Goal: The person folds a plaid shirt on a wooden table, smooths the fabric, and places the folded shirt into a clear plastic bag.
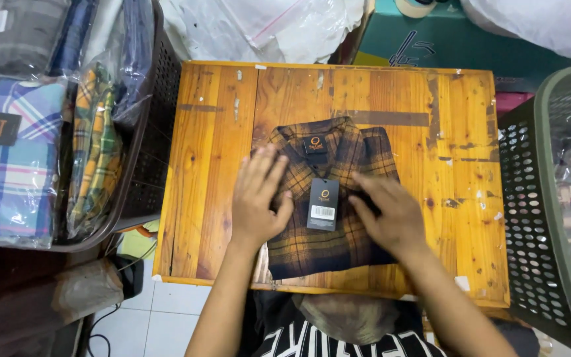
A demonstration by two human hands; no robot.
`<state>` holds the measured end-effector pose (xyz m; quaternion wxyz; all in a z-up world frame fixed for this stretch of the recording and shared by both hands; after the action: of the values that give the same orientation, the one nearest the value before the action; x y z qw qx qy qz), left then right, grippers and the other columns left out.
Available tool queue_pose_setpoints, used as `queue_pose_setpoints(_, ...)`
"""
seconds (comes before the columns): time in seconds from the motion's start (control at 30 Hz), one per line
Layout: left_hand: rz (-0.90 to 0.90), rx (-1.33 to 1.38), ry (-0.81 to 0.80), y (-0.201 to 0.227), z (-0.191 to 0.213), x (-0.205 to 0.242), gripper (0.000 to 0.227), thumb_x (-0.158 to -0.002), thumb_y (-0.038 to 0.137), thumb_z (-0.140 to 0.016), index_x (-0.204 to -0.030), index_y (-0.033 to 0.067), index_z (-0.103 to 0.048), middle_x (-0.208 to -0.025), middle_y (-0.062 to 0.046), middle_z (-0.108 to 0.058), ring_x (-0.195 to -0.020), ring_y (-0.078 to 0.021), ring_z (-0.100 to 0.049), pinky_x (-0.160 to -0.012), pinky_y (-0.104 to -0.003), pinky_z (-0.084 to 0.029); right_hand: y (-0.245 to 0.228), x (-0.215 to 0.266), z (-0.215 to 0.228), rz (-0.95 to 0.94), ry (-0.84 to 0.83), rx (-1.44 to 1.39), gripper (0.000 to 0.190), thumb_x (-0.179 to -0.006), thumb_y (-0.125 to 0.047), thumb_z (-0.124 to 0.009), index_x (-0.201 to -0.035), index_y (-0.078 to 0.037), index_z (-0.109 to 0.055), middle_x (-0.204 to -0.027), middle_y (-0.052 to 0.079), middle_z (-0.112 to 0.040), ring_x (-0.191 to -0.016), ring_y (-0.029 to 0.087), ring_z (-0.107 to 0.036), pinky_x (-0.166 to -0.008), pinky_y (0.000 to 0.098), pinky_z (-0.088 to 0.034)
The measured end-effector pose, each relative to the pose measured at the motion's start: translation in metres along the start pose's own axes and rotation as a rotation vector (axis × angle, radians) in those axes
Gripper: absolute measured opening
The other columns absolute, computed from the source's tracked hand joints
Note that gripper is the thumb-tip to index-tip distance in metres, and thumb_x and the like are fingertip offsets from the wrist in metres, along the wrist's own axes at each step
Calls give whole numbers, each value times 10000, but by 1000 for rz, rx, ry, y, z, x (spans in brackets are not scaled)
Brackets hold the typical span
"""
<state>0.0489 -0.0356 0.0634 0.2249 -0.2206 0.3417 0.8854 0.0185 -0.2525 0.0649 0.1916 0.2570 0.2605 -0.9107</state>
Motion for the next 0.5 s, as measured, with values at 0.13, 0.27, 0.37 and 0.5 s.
queue_pose_setpoints(0.13,-182,-10,-184,3,-7,-4,605,-694,239,-554,-1279,142,-433,-1346,-107,-378,-1273,-279,-295,-1061,-437,-106,8,-26,1,196,-221,3,478,-703,-186,-635,-1168,-130,-541,-1186,104,-534,-1118,360,-459,-896,421,-378)
queue_pose_setpoints(0.27,-190,-7,-301,-6,-19,0,518,-750,242,-532,-1261,196,-459,-1334,-86,-399,-1250,-288,-327,-1037,-463,-150,25,-25,-10,268,-236,98,282,-788,-179,-560,-1065,-139,-596,-1080,37,-608,-1071,257,-514,-878,367,-394)
queue_pose_setpoints(0.37,-198,12,-298,-7,-16,0,446,-777,241,-554,-1220,227,-500,-1320,-72,-418,-1236,-297,-347,-1024,-475,-182,31,-25,-14,227,-135,139,199,-824,-149,-534,-1004,-163,-617,-967,3,-648,-955,186,-593,-786,293,-463)
queue_pose_setpoints(0.5,-174,67,-289,1,-8,-5,277,-790,226,-570,-1062,236,-620,-1297,-47,-448,-1222,-307,-359,-1023,-491,-183,25,-32,-15,120,-56,159,139,-836,-185,-566,-945,-163,-649,-821,-6,-666,-887,144,-622,-734,247,-487)
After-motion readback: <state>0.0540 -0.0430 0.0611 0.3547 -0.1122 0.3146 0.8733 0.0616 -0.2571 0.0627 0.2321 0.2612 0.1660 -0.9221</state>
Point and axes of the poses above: each hand's wrist, its own x-axis away from the middle knuckle, its own z-axis out of the back of the hand, y = z × x, the point moved 2 cm from there along -x, towards the middle knuckle
